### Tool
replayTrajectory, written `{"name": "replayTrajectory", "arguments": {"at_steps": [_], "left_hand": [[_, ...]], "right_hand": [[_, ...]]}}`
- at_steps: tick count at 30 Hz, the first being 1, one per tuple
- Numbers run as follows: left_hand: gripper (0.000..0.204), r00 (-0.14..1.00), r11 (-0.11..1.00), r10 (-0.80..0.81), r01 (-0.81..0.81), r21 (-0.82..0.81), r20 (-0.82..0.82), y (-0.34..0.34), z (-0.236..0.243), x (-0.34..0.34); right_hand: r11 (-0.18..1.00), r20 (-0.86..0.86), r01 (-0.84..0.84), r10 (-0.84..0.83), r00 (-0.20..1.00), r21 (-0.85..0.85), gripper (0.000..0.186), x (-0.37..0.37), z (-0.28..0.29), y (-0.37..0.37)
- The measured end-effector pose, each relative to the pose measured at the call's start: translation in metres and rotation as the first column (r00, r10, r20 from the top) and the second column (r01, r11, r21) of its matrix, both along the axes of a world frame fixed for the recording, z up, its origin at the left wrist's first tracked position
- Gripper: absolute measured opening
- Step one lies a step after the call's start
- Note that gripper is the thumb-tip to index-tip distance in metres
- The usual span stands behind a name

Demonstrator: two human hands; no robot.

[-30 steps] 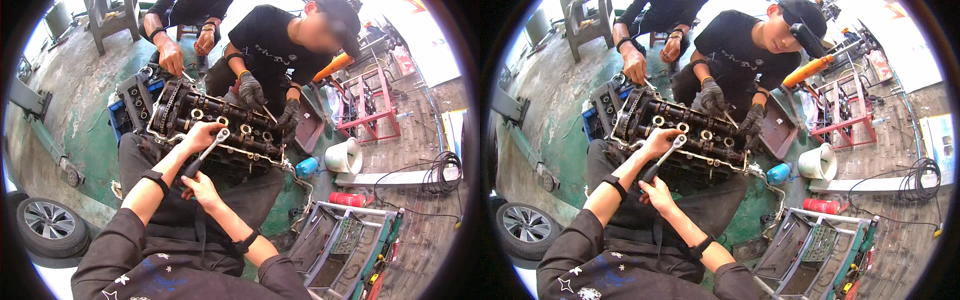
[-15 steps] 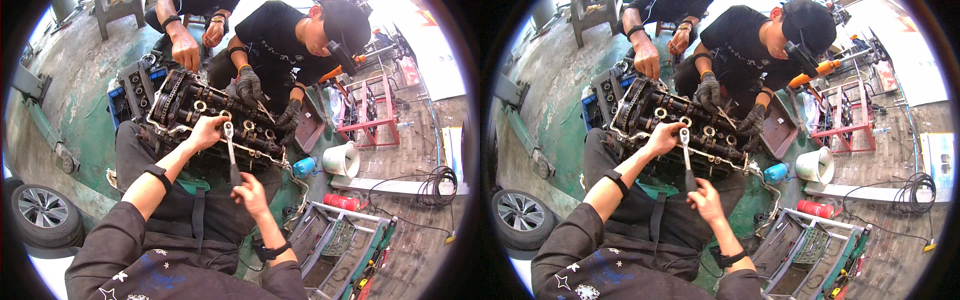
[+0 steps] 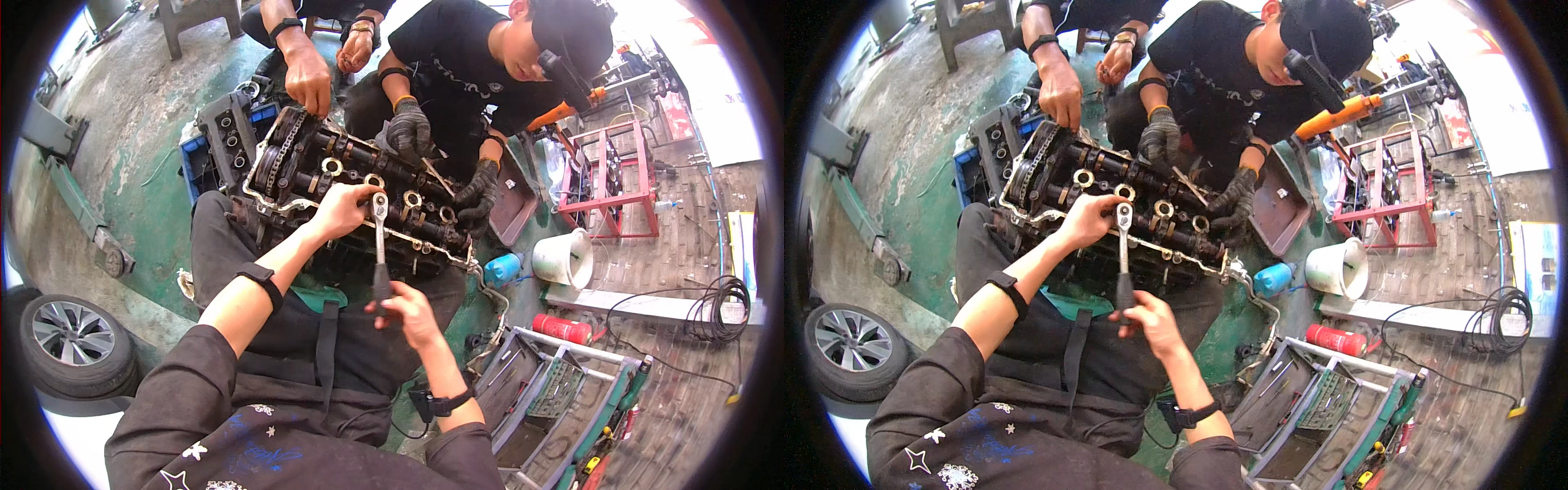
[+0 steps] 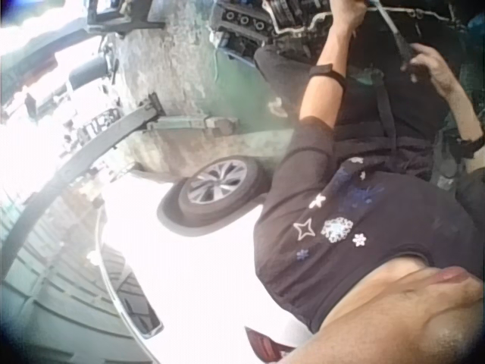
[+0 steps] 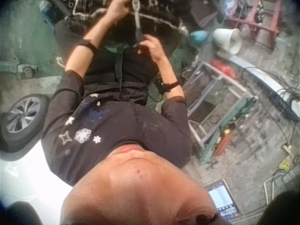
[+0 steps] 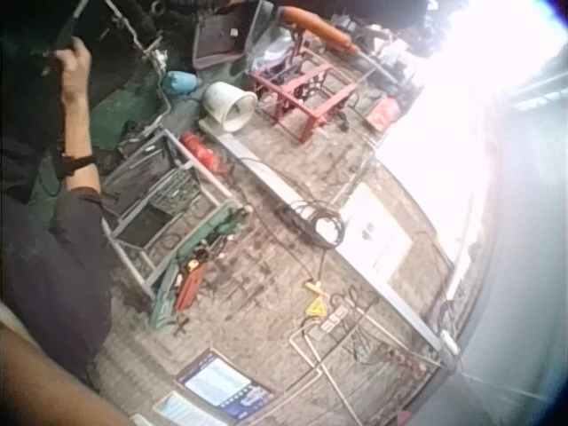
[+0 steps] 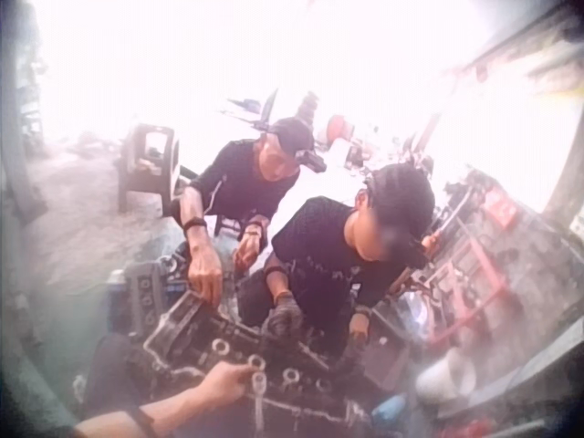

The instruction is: The person uses a socket wrench to loosen and remove bolts from the cylinder head of an engine block while others assist.

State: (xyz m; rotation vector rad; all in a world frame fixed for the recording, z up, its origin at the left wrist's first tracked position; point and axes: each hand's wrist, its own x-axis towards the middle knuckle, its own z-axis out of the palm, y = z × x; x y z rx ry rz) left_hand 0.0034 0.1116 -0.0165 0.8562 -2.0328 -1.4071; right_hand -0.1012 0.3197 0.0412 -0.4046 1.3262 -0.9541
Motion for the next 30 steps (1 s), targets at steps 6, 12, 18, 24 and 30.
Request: {"name": "replayTrajectory", "arguments": {"at_steps": [6,12,18,24,30], "left_hand": [[0.028,0.986,0.997,-0.002,0.015,0.075,-0.167,0.0,-0.002,0.002],[0.024,0.991,0.996,-0.061,0.067,0.053,-0.116,-0.001,0.002,0.001],[0.026,0.993,0.983,-0.02,0.041,0.177,-0.119,0.0,0.001,0.002],[0.026,0.997,0.991,-0.035,0.044,0.128,-0.065,0.001,0.0,0.0],[0.026,0.996,0.985,-0.02,0.033,0.167,-0.082,0.001,-0.007,0.001]], "right_hand": [[0.997,0.08,-0.067,0.07,0.994,-0.028,0.024,0.086,-0.012,-0.047],[0.999,0.085,-0.038,0.036,0.996,0.018,0.036,0.081,-0.012,-0.043],[0.998,-0.137,0.023,-0.015,0.99,0.055,0.054,0.011,0.005,-0.003],[0.935,-0.288,0.352,-0.328,0.9,0.034,0.037,-0.068,0.0,0.004],[0.986,-0.153,0.154,-0.144,0.978,0.056,0.035,-0.048,0.004,0.005]]}}
